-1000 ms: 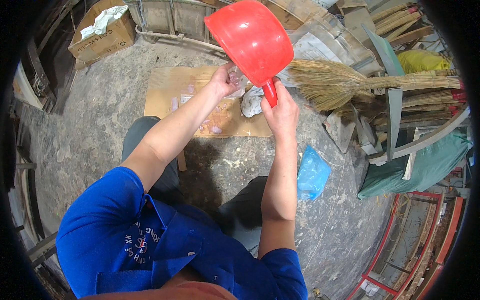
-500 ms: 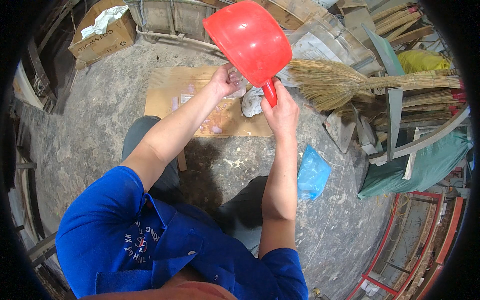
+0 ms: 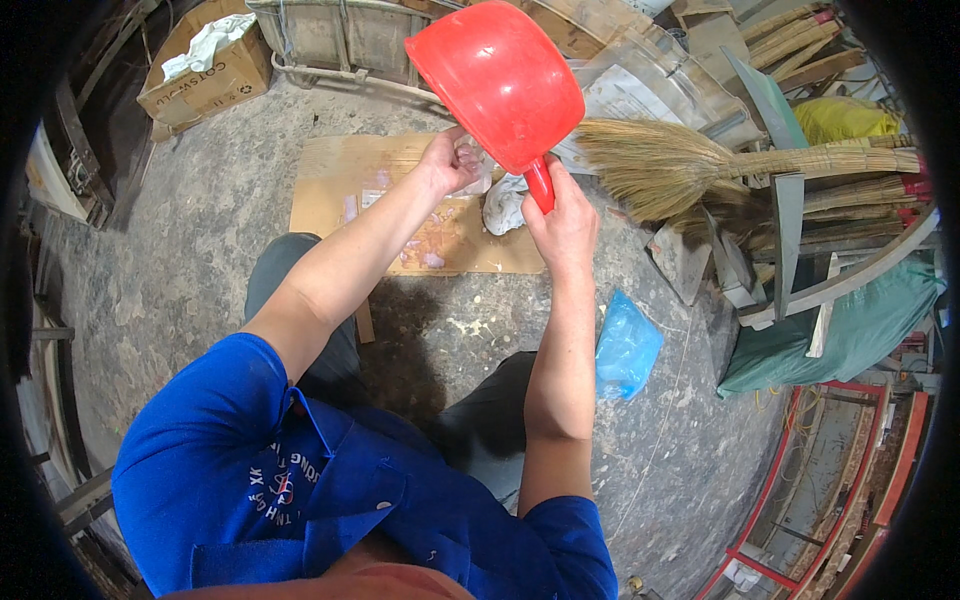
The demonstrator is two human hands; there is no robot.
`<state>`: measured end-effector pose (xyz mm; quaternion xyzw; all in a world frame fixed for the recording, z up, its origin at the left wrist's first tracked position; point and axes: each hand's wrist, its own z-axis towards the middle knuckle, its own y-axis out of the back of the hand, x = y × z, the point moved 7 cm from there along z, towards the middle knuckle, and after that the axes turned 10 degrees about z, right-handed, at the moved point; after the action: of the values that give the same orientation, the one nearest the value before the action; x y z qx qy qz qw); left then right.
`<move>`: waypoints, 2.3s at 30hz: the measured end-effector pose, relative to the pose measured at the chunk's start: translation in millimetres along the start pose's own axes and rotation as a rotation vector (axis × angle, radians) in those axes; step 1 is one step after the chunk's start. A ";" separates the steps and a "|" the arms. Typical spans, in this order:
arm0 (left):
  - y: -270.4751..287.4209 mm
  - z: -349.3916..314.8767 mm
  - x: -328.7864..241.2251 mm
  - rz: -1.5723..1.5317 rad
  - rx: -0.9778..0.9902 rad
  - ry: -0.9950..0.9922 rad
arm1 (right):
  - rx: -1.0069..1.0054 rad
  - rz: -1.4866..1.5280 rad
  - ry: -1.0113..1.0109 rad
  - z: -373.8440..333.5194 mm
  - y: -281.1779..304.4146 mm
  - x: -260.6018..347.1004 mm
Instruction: The person pours a white powder from a red scoop into small plastic bags, then ties each bag shut. The process is repeated multiple times with different bags.
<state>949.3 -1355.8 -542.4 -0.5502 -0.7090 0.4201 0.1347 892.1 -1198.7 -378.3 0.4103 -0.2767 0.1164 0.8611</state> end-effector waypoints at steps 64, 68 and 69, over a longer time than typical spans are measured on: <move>-23.7 -17.6 -21.3 0.050 0.263 -0.333 | 0.026 0.937 -0.538 -13.9 -50.7 -53.5; -30.6 -19.0 -14.5 0.236 0.360 -0.315 | -0.029 0.944 -0.577 -14.7 -49.2 -61.3; -31.6 -18.7 -11.5 0.274 0.359 -0.295 | -0.048 0.944 -0.590 -15.0 -48.5 -62.9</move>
<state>944.5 -1359.0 -504.4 -0.5413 -0.5539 0.6290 0.0671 867.0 -1216.4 -453.1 0.2372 -0.6625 0.3635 0.6105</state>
